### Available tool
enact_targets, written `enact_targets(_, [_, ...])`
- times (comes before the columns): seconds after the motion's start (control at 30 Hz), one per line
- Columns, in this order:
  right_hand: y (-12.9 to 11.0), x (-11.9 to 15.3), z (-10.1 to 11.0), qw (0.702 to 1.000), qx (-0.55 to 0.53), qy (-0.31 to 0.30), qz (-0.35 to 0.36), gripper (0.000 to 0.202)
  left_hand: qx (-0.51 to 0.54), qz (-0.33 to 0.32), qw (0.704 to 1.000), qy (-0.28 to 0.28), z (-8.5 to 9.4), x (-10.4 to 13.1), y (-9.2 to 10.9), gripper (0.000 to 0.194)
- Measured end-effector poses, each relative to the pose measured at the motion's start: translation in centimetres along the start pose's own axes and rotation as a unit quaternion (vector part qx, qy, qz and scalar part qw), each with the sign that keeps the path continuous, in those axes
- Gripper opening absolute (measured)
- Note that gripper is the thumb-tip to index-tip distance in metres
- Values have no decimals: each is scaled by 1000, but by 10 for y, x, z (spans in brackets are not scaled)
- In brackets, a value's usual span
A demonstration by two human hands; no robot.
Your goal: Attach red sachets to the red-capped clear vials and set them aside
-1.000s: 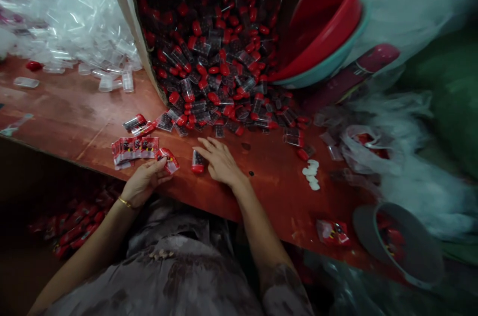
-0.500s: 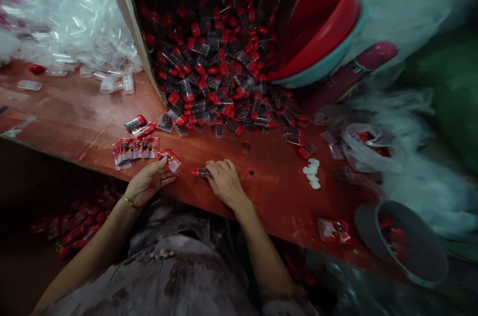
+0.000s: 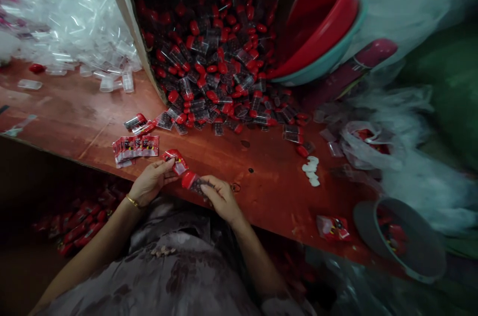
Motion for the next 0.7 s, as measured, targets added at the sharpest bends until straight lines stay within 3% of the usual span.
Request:
enact_targets(0.2, [4, -6, -8, 994, -83, -11, -72, 26, -29, -20, 999, -29, -3, 6, 1, 36])
enact_targets(0.4, [-6, -7, -12, 1000, -5, 4, -13, 22, -36, -60, 997, -11, -4, 6, 3, 37])
enact_targets(0.57, [-3, -5, -13, 995, 50, 80, 22, 23, -61, -101, 993, -22, -5, 5, 3, 34])
enact_targets(0.7, [1, -6, -17, 998, 22, 56, 17, 23, -56, -105, 992, -33, -7, 4, -1, 32])
Point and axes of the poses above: each hand's wrist, its own x-axis away from the middle knuckle, its own z-axis out of the back of the hand, y = z × x, the point moved 2 cm from there along -x, towards the middle knuckle, and after that the axes turned 5 degrees about x, right-handed, at the moved point
